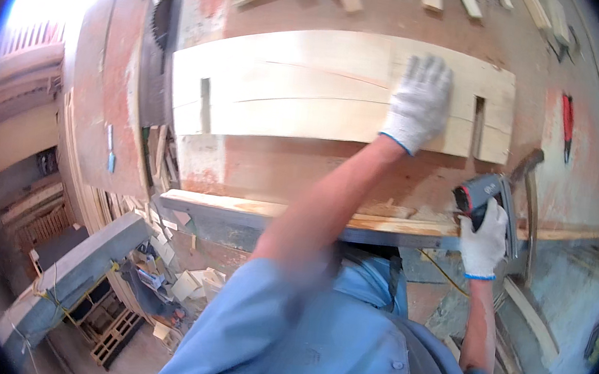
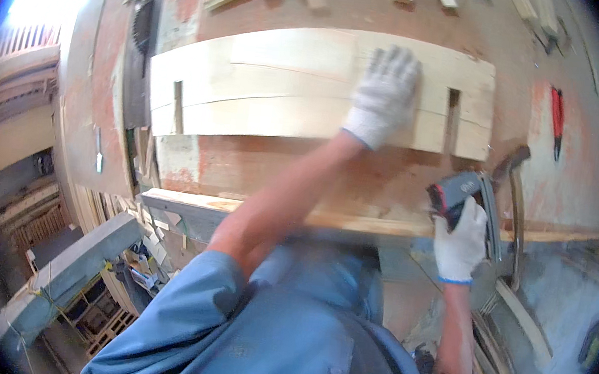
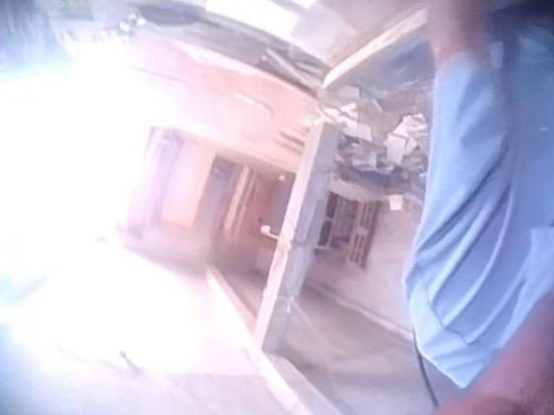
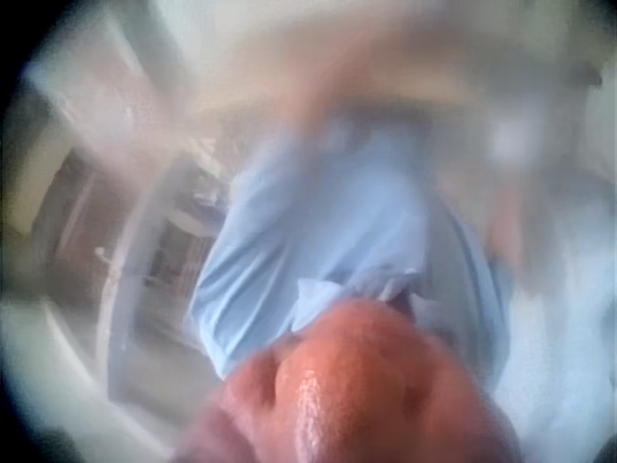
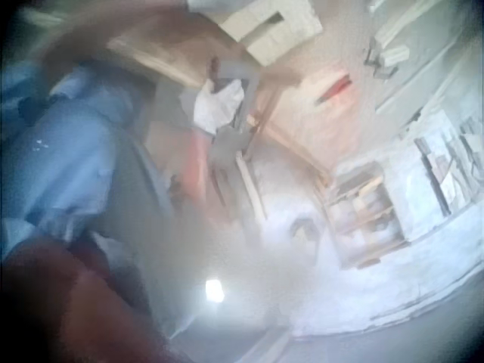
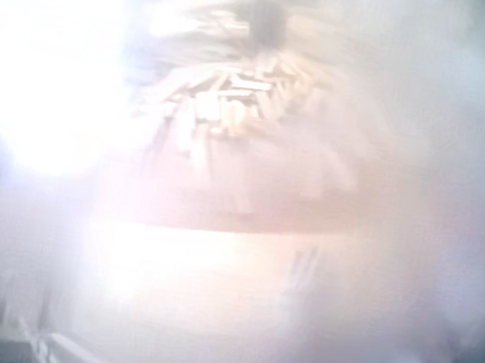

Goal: The person assembles a wooden frame by positioning small wooden pieces onto a larger board and securing them with a pneumatic nail gun. They repeatedly pick up pieces, align them, and drive nails into the joints. The person also uses a hammer to tap pieces into place and flips the assembly to work on different sides.

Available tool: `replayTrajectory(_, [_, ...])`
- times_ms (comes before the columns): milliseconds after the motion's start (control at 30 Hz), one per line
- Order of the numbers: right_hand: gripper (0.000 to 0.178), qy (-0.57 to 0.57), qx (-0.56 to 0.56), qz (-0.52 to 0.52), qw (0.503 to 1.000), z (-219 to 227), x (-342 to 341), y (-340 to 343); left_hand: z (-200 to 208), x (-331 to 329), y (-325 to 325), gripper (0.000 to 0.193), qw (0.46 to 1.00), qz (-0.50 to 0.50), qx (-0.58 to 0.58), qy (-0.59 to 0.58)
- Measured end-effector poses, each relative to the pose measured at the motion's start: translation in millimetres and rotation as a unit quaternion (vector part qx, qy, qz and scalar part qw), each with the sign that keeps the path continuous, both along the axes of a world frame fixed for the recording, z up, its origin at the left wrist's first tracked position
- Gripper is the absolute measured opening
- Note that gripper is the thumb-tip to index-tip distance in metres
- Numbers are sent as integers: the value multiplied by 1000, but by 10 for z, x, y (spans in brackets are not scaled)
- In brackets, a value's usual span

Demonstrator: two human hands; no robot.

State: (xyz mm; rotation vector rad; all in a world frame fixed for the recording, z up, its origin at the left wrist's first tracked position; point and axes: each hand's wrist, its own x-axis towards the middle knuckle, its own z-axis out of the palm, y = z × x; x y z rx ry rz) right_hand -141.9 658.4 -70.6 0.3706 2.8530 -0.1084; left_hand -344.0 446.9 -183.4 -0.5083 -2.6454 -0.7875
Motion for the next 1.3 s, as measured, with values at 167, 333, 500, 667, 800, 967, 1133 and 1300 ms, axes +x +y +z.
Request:
replayTrajectory(167, [81, -31, 60, -16, 998, -45, 110, -23, 133, 35, -657, 46, 1000, -22, -9, -12])
replayTrajectory(333, [84, -71, 119, -50, 989, -177, 57, -46, 249, 189, -2407, 48, 993, 50, -104, -10])
replayTrajectory(500, [81, -100, 105, -77, 986, -261, 9, 75, 614, 446, -4240, 47, 944, 213, -240, -75])
replayTrajectory(667, [69, -54, 76, -28, 995, -193, -64, 191, 417, 588, -4512, 44, 961, 259, 64, -79])
replayTrajectory(800, [27, 5, -23, -65, 998, 227, -185, 26, 574, 720, -4319, 49, 932, 277, 82, -218])
replayTrajectory(967, [14, -51, -395, -318, 860, 1018, -391, -875, 429, 1089, -3500, 58, 951, 251, -1, -182])
replayTrajectory(1133, [20, -60, -479, -276, 831, 1107, -871, -1397, 260, 1226, -3228, 61, 973, 205, -21, -106])
replayTrajectory(1300, [25, -46, -439, -305, 844, 1011, -1475, -1158, 201, 1240, -3245, 59, 969, 206, 7, -135])
